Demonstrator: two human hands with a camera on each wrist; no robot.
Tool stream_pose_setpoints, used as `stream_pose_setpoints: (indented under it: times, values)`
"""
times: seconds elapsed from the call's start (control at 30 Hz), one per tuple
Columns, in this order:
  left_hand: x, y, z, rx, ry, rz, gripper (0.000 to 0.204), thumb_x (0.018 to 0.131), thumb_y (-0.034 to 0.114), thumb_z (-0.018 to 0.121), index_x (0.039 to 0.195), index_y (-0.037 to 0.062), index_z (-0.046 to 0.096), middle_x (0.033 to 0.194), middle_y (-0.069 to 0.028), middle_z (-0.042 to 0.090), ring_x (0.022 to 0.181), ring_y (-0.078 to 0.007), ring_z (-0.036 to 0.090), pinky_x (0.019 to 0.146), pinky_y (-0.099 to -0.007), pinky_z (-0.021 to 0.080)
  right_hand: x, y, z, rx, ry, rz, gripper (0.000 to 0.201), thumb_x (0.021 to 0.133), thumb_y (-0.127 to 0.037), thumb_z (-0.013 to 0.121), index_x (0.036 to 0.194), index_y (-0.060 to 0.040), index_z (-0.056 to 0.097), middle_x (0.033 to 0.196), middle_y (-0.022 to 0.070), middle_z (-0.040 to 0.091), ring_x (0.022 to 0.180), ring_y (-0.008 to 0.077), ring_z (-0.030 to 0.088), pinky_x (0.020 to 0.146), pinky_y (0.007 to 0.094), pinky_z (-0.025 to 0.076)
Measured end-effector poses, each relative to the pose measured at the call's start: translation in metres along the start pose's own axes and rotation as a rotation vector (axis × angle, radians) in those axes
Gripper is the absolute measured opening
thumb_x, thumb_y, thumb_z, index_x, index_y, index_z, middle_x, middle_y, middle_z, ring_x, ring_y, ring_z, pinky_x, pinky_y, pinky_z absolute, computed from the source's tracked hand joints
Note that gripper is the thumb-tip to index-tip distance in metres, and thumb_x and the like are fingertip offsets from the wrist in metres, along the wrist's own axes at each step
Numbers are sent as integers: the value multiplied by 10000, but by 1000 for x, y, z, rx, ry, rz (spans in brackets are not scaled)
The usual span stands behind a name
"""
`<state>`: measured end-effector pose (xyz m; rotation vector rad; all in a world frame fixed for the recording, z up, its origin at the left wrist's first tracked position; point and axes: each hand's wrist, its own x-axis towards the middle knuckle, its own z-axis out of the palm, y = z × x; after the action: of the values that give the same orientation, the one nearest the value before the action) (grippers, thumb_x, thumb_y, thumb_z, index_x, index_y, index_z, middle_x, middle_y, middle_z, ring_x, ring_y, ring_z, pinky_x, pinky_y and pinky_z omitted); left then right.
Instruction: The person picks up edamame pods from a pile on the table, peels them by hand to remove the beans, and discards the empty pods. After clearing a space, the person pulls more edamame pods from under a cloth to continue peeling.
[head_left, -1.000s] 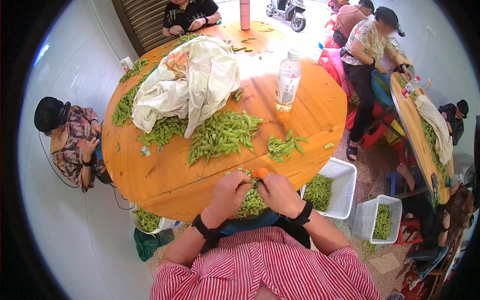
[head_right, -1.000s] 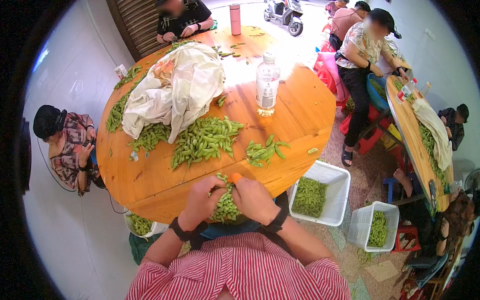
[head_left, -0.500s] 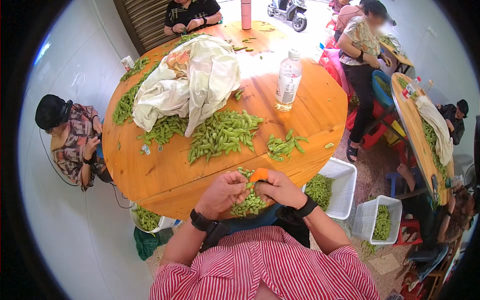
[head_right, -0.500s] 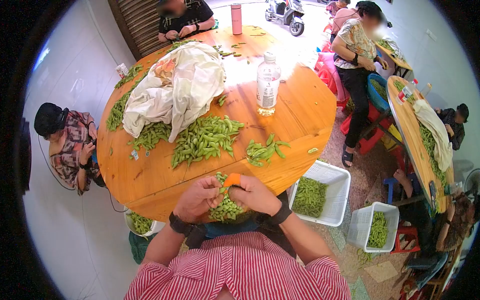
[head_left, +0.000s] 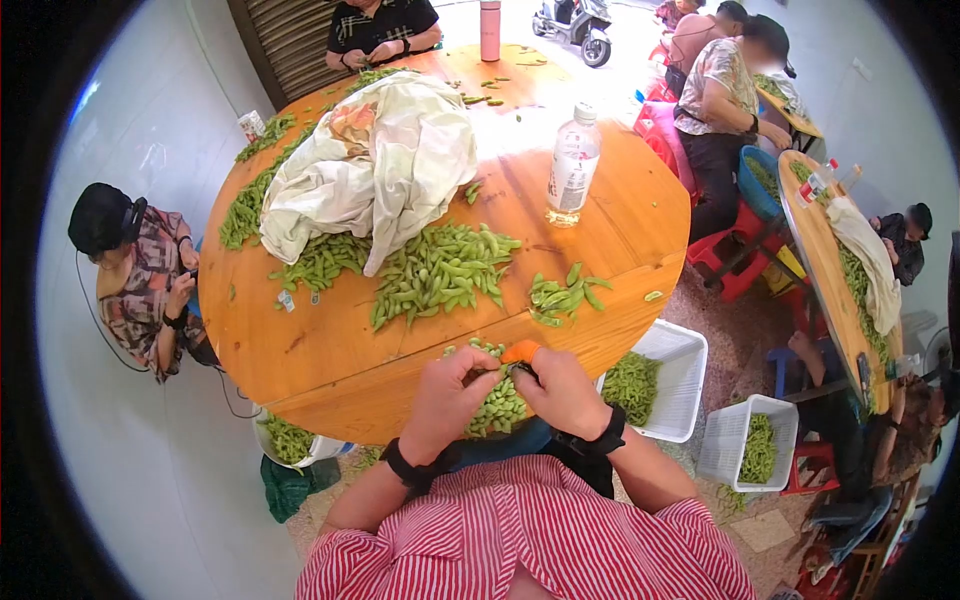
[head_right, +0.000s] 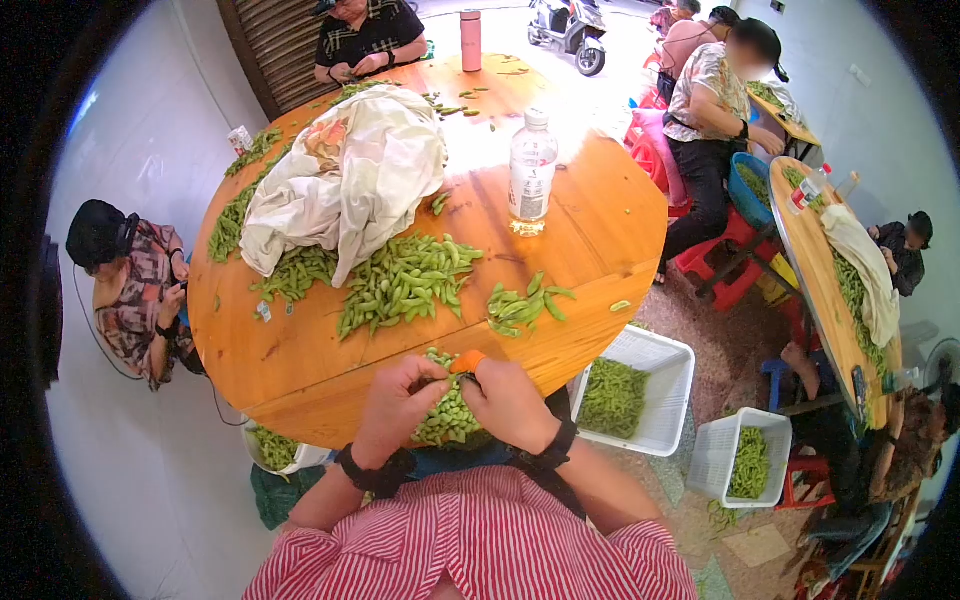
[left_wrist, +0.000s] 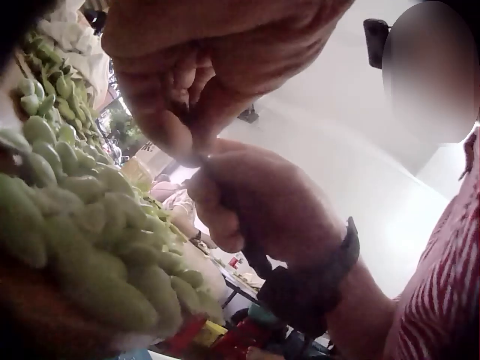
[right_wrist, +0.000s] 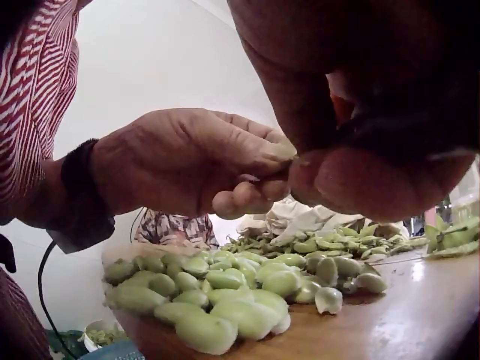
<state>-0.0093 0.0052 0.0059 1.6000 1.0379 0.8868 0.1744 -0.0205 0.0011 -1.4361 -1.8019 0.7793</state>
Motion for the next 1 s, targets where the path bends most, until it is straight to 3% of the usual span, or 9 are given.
stream_pose_setpoints:
  times: [0.1, 0.4, 0.53, 0.63, 0.7, 0.83, 0.9, 0.93, 1.0]
  values:
    - [0, -1, 1, 162, 26, 104, 109, 826, 37, 688, 905, -5, 625, 774, -83, 640, 659, -145, 599, 600, -283, 470, 0, 2, 6, -107, 25, -55, 164, 852, -111, 570, 894, 45, 543, 739, 261, 593, 722, 441, 609, 633, 503, 485]
    - [-3, 6, 9, 526, 101, 478, 112, 809, -16, 658, 889, 12, 585, 770, -144, 594, 740, -350, 610, 643, -382, 488, -1, -15, 10, -238, 46, -42, 130, 860, -108, 561, 891, 16, 533, 746, 222, 613, 693, 425, 616, 615, 507, 497]
    - [-3, -6, 10, 515, 90, 503, 88, 819, 11, 648, 891, 27, 600, 793, -146, 607, 772, -339, 615, 672, -393, 506, 1, -6, 8, -246, -23, 4, 131, 859, -107, 557, 874, 21, 534, 755, 232, 615, 695, 428, 617, 614, 504, 501]
    - [-1, -19, 6, 443, 80, 522, 96, 836, 18, 656, 915, 10, 601, 812, -106, 646, 720, -272, 634, 647, -361, 510, 1, 6, 8, -228, -48, -38, 133, 853, -105, 564, 855, 25, 535, 773, 236, 621, 697, 430, 620, 611, 502, 500]
    - [-1, -27, -1, -124, -67, -59, 77, 877, 32, 654, 931, 0, 611, 839, -54, 670, 671, -173, 627, 612, -294, 506, 2, 10, 7, -104, -64, -90, 117, 845, -75, 565, 904, 27, 563, 787, 250, 617, 721, 443, 607, 624, 478, 498]
    - [5, -23, -12, -545, -163, -310, 72, 919, 57, 635, 962, 4, 614, 847, -42, 666, 649, -110, 604, 590, -240, 494, 5, 4, -1, 140, -89, -113, 145, 862, -42, 563, 994, 12, 588, 732, 185, 605, 661, 340, 623, 605, 396, 490]
    - [6, -27, -14, -804, -222, -457, 81, 926, 67, 607, 986, 18, 583, 809, -68, 641, 628, -119, 584, 583, -244, 492, 5, 13, 2, 464, -224, 60, 152, 905, -33, 543, 1045, -17, 599, 700, 53, 566, 621, 153, 570, 585, 286, 461]
    - [7, -33, -15, -804, -222, -457, 81, 926, 67, 607, 986, 18, 583, 809, -68, 641, 628, -119, 584, 583, -244, 492, 5, 14, 3, 465, -224, 60, 152, 905, -33, 543, 1045, -17, 599, 700, 53, 566, 621, 153, 570, 585, 286, 461]
    - [7, -44, -16, -1054, -312, -484, 120, 939, 71, 609, 1042, 11, 602, 846, -88, 662, 647, -123, 605, 576, -248, 502, 5, 15, 3, 733, -299, 156, 99, 960, -88, 537, 1022, -49, 604, 717, -57, 538, 629, 29, 515, 549, 211, 419]
